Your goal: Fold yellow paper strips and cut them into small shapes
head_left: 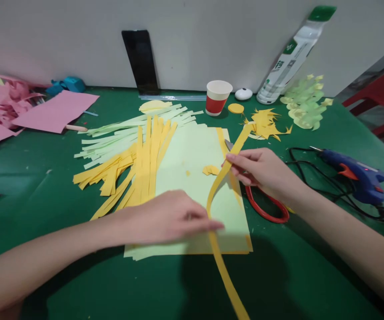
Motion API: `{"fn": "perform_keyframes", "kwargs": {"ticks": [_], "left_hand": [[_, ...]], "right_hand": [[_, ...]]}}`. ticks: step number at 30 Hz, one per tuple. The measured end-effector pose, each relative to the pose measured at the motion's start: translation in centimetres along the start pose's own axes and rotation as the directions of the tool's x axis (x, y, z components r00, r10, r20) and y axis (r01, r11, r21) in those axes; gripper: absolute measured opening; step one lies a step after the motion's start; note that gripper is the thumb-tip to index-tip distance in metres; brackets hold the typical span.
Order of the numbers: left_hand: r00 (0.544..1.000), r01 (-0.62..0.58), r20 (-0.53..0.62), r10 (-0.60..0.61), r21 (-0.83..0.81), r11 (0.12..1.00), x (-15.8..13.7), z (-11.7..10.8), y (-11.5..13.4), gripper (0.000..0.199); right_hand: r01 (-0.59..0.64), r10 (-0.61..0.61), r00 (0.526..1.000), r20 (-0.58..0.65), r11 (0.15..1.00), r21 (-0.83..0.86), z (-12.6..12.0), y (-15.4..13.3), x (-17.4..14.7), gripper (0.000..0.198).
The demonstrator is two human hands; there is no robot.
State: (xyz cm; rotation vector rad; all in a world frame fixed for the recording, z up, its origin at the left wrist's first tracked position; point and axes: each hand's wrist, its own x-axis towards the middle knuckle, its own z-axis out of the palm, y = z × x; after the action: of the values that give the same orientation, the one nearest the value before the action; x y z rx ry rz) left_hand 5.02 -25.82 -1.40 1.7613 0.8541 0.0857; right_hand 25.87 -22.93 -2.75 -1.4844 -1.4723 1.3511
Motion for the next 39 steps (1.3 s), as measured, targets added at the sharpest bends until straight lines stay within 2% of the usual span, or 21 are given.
{"fn": "perform_keyframes", "kwargs": {"ticks": [1, 2, 5, 8, 13, 16, 18, 21, 23, 25, 26, 30, 32, 36, 39], "left_hand": [[0.999, 0.004, -0.045, -0.002, 0.047, 0.999, 0.4, -0.6, -0.2, 0.043], [0.988, 0.03, -0.151, -0.018, 0.076, 0.997, 0.8, -1.1, -0.4, 0.041], [0.937, 0.06, -0.347, -0.036, 0.059, 0.996, 1.5, -2.2, -0.8, 0.033], [0.908, -0.01, -0.419, 0.03, 0.05, 0.999, 1.7, -2.3, -1.0, 0.028], [0.84, -0.166, -0.512, 0.18, 0.075, 0.983, 1.8, -1.8, -1.0, 0.019], [0.803, -0.25, -0.533, 0.265, 0.103, 0.963, 1.6, -1.8, -1.0, 0.01], [0.758, -0.288, -0.569, 0.319, 0.148, 0.946, 1.5, -1.8, -1.0, 0.009], [0.678, -0.297, -0.623, 0.391, 0.255, 0.92, 1.3, -1.8, -1.0, 0.011], [0.657, -0.285, -0.631, 0.413, 0.3, 0.91, 1.2, -1.8, -1.1, 0.008], [0.665, -0.273, -0.633, 0.396, 0.287, 0.918, 1.3, -1.7, -1.0, 0.007], [0.685, -0.261, -0.629, 0.367, 0.259, 0.93, 1.3, -1.6, -0.9, 0.006], [0.808, -0.187, -0.559, 0.186, 0.056, 0.981, 1.4, -0.8, -0.6, 0.01], [0.852, -0.192, -0.502, 0.148, -0.037, 0.981, 1.3, -0.3, -0.6, 0.009], [0.894, -0.241, -0.419, 0.16, -0.148, 0.959, 1.1, 0.3, -0.9, 0.009], [0.909, -0.273, -0.376, 0.182, -0.204, 0.94, 0.9, 0.0, -1.0, 0.012]], "right_hand": [[-0.012, 0.013, 0.999, 0.043, 0.999, -0.032, 0.4, -0.1, -0.3, 0.037], [-0.018, 0.023, 0.996, 0.082, 0.998, -0.061, 0.8, -0.2, -0.6, 0.039], [-0.02, 0.044, 0.98, 0.195, 0.992, -0.123, 2.0, -0.6, -1.4, 0.042], [-0.032, 0.076, 0.956, 0.282, 0.987, -0.161, 3.0, -0.8, -1.9, 0.042], [-0.062, 0.11, 0.939, 0.326, 0.986, -0.154, 3.8, -0.7, -2.3, 0.041], [-0.095, 0.107, 0.949, 0.298, 0.994, -0.056, 3.7, -0.4, -2.2, 0.038], [-0.113, 0.098, 0.966, 0.239, 0.992, 0.053, 3.5, -0.1, -2.1, 0.033], [-0.107, 0.075, 0.982, 0.174, 0.977, 0.182, 3.0, 0.2, -1.7, 0.026], [-0.093, 0.053, 0.987, 0.155, 0.96, 0.264, 2.8, 0.2, -1.5, 0.02], [-0.074, 0.027, 0.99, 0.141, 0.939, 0.335, 2.8, 0.1, -1.5, 0.015], [-0.065, 0.016, 0.991, 0.136, 0.927, 0.368, 2.8, 0.1, -1.5, 0.014], [-0.057, -0.004, 0.992, 0.126, 0.879, 0.474, 3.1, 0.0, -1.8, 0.014], [-0.06, -0.001, 0.993, 0.122, 0.87, 0.489, 3.3, 0.1, -2.0, 0.015], [-0.06, -0.003, 0.989, 0.145, 0.901, 0.429, 3.3, 0.3, -2.2, 0.022], [-0.027, -0.029, 0.988, 0.151, 0.934, 0.355, 3.1, 0.2, -2.3, 0.015]]}}
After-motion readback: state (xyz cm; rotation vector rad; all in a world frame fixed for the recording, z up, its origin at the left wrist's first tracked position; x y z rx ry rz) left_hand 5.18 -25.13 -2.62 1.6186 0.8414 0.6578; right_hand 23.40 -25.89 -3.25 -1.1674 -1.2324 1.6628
